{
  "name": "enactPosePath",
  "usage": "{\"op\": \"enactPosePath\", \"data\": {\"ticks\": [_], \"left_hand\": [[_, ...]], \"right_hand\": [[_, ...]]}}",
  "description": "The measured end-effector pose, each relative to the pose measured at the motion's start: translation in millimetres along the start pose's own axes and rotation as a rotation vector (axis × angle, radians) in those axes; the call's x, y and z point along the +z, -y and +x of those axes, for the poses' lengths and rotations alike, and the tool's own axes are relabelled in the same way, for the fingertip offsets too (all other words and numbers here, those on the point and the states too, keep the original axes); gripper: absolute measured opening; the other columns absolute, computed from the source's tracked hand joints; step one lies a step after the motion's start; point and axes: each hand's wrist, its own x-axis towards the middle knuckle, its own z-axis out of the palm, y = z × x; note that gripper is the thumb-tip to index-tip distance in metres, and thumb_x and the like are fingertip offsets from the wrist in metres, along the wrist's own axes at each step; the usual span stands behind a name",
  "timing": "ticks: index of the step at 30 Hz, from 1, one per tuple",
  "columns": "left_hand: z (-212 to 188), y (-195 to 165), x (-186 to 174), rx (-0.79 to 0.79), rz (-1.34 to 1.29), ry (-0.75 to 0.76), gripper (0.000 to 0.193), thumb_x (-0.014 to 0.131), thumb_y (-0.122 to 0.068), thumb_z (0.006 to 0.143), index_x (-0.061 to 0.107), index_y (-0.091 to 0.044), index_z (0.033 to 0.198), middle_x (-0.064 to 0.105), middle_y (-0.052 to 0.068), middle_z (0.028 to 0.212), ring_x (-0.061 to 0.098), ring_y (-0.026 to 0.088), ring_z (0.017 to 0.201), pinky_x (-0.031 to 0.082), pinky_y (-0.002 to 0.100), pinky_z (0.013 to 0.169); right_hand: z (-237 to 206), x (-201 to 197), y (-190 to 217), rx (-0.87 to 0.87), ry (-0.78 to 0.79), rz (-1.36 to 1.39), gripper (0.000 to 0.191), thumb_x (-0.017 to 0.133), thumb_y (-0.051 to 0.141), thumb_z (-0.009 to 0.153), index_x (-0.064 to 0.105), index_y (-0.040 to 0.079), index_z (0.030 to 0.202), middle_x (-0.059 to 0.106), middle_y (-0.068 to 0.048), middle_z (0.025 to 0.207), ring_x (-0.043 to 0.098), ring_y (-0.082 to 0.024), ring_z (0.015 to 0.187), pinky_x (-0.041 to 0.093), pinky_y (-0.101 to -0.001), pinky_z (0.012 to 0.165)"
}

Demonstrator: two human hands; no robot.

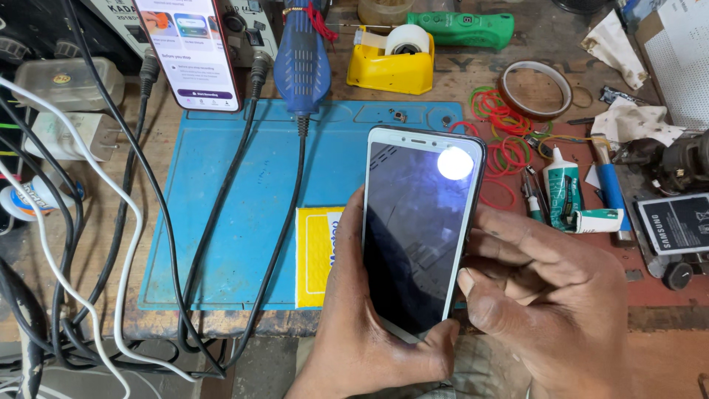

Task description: The person disassembles a white smartphone, removes the back cover, and uses a screwdriver to unscrew internal components. They separate the motherboard and battery, then reassemble the phone by reconnecting parts and placing the back cover.

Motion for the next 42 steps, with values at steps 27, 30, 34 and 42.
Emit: {"op": "enactPosePath", "data": {"ticks": [27, 30, 34, 42], "left_hand": [[-3, -8, 2, 0.054, 0.096, 0.034, 0.11, 0.072, -0.006, 0.061, 0.021, 0.007, 0.158, 0.054, 0.021, 0.142, 0.054, 0.026, 0.137, 0.04, 0.036, 0.118], [-2, -8, 4, 0.122, 0.151, 0.047, 0.109, 0.071, -0.003, 0.061, 0.021, 0.009, 0.156, 0.053, 0.023, 0.143, 0.053, 0.028, 0.14, 0.039, 0.038, 0.119], [-3, -5, 4, 0.048, 0.193, 0.029, 0.112, 0.072, -0.012, 0.06, 0.02, 0.009, 0.156, 0.053, 0.024, 0.143, 0.054, 0.032, 0.139, 0.039, 0.039, 0.119], [-8, 4, -3, 0.166, 0.41, 0.085, 0.117, 0.077, -0.02, 0.058, 0.019, 0.01, 0.156, 0.047, 0.032, 0.147, 0.051, 0.043, 0.141, 0.038, 0.047, 0.118]], "right_hand": [[30, -5, 28, -0.248, -0.115, -0.028, 0.053, 0.062, -0.01, 0.086, 0.053, -0.014, 0.139, 0.068, -0.028, 0.128, 0.072, -0.027, 0.115, 0.063, -0.0338, 0.097], [35, -12, 31, -0.219, -0.084, -0.082, 0.05, 0.064, -0.012, 0.085, 0.057, -0.015, 0.134, 0.071, -0.026, 0.122, 0.073, -0.022, 0.104, 0.061, -0.0259, 0.082], [32, -15, 31, -0.214, -0.072, -0.126, 0.045, 0.068, -0.012, 0.092, 0.062, -0.017, 0.136, 0.073, -0.026, 0.112, 0.071, -0.017, 0.092, 0.059, -0.0239, 0.082], [26, -23, 25, -0.297, -0.088, -0.12, 0.031, 0.069, -0.007, 0.096, 0.065, -0.018, 0.124, 0.074, -0.022, 0.1, 0.072, -0.014, 0.079, 0.061, -0.0221, 0.075]]}}
